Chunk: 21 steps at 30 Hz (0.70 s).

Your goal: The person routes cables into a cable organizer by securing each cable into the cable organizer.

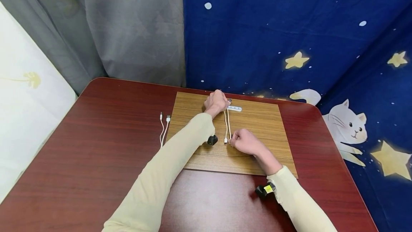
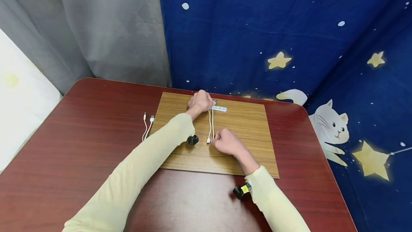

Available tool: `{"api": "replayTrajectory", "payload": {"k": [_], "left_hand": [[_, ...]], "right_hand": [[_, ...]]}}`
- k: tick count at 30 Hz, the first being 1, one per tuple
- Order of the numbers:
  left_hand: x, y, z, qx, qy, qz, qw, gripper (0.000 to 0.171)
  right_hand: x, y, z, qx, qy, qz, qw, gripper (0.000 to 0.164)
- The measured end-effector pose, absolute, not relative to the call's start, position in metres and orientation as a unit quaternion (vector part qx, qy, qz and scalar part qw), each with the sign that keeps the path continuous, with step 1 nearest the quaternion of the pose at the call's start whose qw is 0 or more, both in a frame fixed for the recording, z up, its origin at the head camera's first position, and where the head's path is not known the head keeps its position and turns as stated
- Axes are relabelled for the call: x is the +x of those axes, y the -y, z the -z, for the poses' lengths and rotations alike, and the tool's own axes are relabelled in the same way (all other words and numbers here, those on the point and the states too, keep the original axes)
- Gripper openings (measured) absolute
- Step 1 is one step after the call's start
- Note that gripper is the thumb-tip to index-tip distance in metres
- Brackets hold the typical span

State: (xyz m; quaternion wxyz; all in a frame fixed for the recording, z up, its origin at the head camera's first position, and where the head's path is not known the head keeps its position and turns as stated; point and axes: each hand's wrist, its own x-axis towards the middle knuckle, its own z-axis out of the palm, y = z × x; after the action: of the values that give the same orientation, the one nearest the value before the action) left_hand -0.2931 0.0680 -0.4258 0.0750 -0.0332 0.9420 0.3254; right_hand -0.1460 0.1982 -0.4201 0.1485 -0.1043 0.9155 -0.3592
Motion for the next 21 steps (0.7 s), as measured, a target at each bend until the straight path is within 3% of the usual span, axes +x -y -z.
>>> {"api": "replayTrajectory", "payload": {"k": [21], "left_hand": [[-0.293, -0.071, 0.424, -0.040, -0.950, -0.300, 0.069, 0.012]], "right_hand": [[-0.162, -0.193, 0.409, -0.140, -0.931, 0.271, 0.203, 0.029]]}}
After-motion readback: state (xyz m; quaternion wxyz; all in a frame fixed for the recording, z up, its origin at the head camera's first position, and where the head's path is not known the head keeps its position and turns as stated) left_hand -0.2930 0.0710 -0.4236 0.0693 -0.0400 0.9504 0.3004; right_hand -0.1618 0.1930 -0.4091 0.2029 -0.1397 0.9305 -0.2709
